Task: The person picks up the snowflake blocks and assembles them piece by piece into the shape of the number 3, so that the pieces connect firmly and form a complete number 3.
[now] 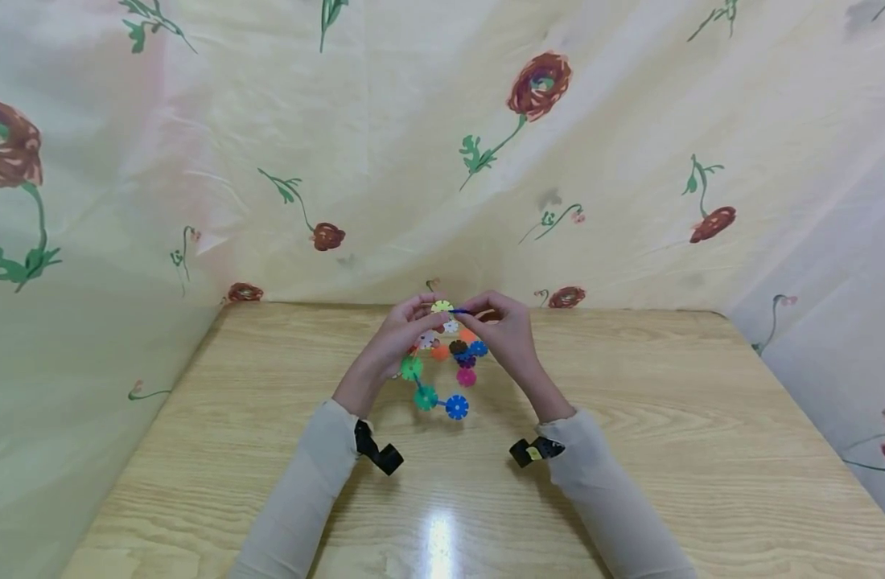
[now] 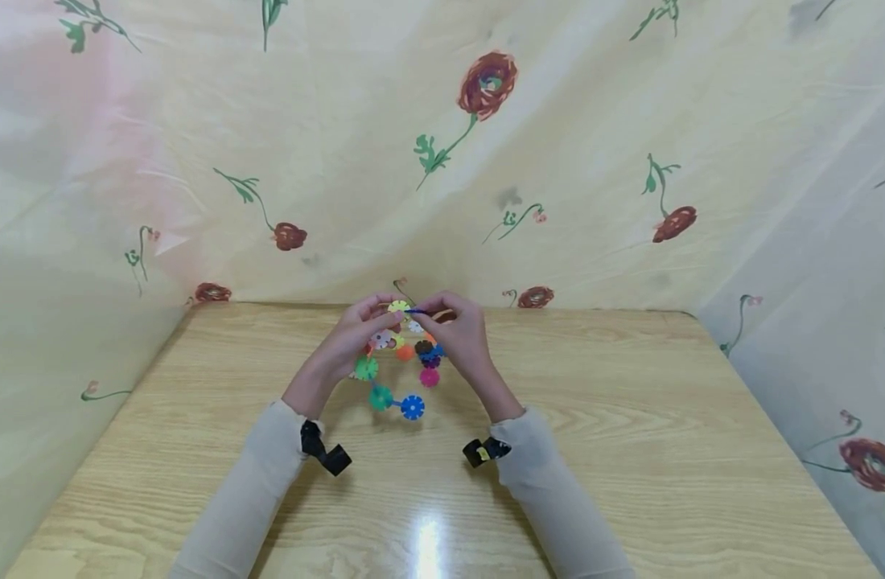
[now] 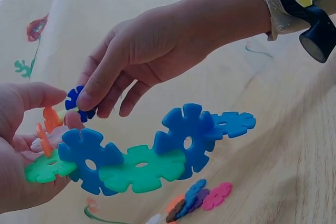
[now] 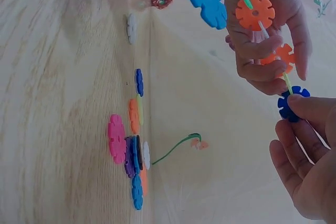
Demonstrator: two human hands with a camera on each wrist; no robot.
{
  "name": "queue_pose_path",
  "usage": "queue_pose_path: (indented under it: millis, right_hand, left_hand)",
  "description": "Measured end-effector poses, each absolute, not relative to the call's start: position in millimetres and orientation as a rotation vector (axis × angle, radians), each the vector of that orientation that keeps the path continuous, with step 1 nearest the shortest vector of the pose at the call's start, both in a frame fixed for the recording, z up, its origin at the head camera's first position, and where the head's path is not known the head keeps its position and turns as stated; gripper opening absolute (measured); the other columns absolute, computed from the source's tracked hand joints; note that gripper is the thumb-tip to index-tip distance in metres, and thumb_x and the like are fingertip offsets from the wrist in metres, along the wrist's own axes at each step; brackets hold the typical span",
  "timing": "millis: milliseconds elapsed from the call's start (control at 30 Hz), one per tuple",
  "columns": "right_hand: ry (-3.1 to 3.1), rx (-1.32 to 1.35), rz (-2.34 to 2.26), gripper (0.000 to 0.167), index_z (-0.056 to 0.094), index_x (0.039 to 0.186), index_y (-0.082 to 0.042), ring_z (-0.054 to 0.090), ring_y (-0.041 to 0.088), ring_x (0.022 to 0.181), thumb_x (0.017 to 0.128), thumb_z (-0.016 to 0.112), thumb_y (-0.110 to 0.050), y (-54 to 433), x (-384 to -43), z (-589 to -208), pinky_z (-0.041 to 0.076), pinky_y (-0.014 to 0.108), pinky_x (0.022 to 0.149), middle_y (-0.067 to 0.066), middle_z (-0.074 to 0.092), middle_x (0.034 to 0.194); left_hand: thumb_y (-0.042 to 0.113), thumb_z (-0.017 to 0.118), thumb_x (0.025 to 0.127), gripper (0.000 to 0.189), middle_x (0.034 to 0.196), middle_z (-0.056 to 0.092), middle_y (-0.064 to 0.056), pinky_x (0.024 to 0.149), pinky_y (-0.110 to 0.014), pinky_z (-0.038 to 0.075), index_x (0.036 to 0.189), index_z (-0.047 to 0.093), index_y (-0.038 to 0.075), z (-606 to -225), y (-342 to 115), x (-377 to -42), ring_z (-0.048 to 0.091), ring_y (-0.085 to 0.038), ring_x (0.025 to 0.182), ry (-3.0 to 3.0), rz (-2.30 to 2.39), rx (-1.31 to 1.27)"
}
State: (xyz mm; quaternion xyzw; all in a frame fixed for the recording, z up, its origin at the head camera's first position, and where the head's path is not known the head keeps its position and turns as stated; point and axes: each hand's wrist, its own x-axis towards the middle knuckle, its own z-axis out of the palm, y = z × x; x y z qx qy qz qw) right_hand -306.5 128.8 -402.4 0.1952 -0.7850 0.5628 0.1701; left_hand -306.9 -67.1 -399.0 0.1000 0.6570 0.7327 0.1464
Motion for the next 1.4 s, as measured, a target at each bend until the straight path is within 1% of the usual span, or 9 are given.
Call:
queue_pose_path:
  millis: [333, 567, 667, 767, 933, 1067, 1200, 1300, 1400]
  right_hand:
    - [-2.248, 0.591, 1.577, 0.009, 0.076, 0.094, -0.003, 0.066, 0.008, 0.08, 0.089, 0.079, -0.01, 129.3, -307.2, -402.2, 0.058, 0.022, 0.077, 0.013, 0.074, 0.093]
    - [-2.279, 0.598, 1.571, 0.009, 0.076, 0.095, -0.003, 0.068, 0.013, 0.081, 0.09, 0.078, -0.01, 129.3, -306.9, -401.0, 0.059, 0.024, 0.077, 0.014, 0.075, 0.094]
    - [-2.302, 0.611, 1.556, 0.009, 0.076, 0.096, -0.003, 0.069, 0.015, 0.082, 0.091, 0.077, -0.01, 130.3, -307.1, -399.6, 0.059, 0.023, 0.078, 0.015, 0.075, 0.095]
    - [-2.325, 0.626, 1.543, 0.009, 0.076, 0.097, -0.003, 0.07, 0.017, 0.082, 0.091, 0.077, -0.009, 131.5, -307.3, -397.9, 0.059, 0.024, 0.078, 0.014, 0.075, 0.096]
    - [-2.365, 0.642, 1.547, 0.01, 0.076, 0.098, -0.002, 0.069, 0.02, 0.084, 0.091, 0.077, -0.009, 133.8, -307.5, -394.8, 0.058, 0.025, 0.078, 0.014, 0.075, 0.097]
    - [-2.403, 0.657, 1.547, 0.013, 0.076, 0.1, -0.002, 0.069, 0.023, 0.087, 0.091, 0.078, -0.011, 135.9, -308.2, -391.9, 0.058, 0.023, 0.078, 0.016, 0.074, 0.099]
    - [-2.452, 0.662, 1.545, 0.018, 0.075, 0.105, -0.002, 0.07, 0.026, 0.091, 0.091, 0.078, -0.012, 139.4, -309.7, -388.9, 0.057, 0.02, 0.076, 0.016, 0.074, 0.102]
    - [-2.495, 0.659, 1.547, 0.022, 0.073, 0.108, -0.003, 0.07, 0.027, 0.093, 0.09, 0.079, -0.014, 143.1, -310.8, -387.2, 0.057, 0.02, 0.076, 0.015, 0.074, 0.105]
    - [-2.543, 0.672, 1.539, 0.023, 0.073, 0.11, -0.004, 0.069, 0.027, 0.091, 0.09, 0.079, -0.014, 147.3, -311.6, -387.5, 0.058, 0.023, 0.078, 0.016, 0.074, 0.104]
  left_hand:
    - [0.02, 0.061, 0.103, 0.036, 0.109, 0.064, -0.002, 0.081, -0.022, 0.053, 0.137, 0.058, 0.009, -399.8, -68.9, -308.4, 0.062, -0.016, 0.098, 1.898, 2.104, 0.274]
    - [0.021, 0.061, 0.103, 0.037, 0.117, 0.063, -0.015, 0.076, -0.022, 0.052, 0.138, 0.057, 0.008, -400.8, -70.0, -309.1, 0.061, -0.019, 0.098, 1.896, 2.098, 0.272]
    - [0.02, 0.06, 0.104, 0.038, 0.118, 0.062, -0.018, 0.076, -0.022, 0.052, 0.139, 0.056, 0.006, -401.0, -70.4, -309.7, 0.06, -0.019, 0.097, 1.899, 2.095, 0.282]
    - [0.02, 0.06, 0.104, 0.038, 0.115, 0.062, -0.015, 0.075, -0.021, 0.052, 0.139, 0.056, 0.006, -400.1, -70.6, -309.7, 0.061, -0.017, 0.095, 1.903, 2.09, 0.292]
    - [0.019, 0.06, 0.104, 0.037, 0.104, 0.063, -0.004, 0.069, -0.019, 0.051, 0.139, 0.056, 0.007, -399.9, -71.1, -310.3, 0.061, -0.014, 0.092, 1.89, 2.08, 0.296]
    - [0.018, 0.058, 0.104, 0.038, 0.098, 0.064, 0.001, 0.066, -0.019, 0.049, 0.14, 0.055, 0.006, -400.4, -72.4, -311.2, 0.061, -0.013, 0.091, 1.879, 2.078, 0.317]
    - [0.019, 0.058, 0.105, 0.039, 0.097, 0.064, 0.001, 0.062, -0.018, 0.047, 0.141, 0.053, 0.004, -400.5, -74.5, -312.7, 0.061, -0.011, 0.088, 1.88, 2.066, 0.316]
    - [0.02, 0.057, 0.105, 0.038, 0.098, 0.064, -0.001, 0.065, -0.019, 0.049, 0.139, 0.054, 0.004, -399.7, -75.7, -313.7, 0.062, -0.011, 0.087, 1.868, 2.069, 0.302]
    - [0.022, 0.057, 0.106, 0.037, 0.102, 0.064, -0.003, 0.071, -0.021, 0.052, 0.138, 0.055, 0.005, -398.3, -77.1, -313.9, 0.063, -0.011, 0.09, 1.862, 2.071, 0.286]
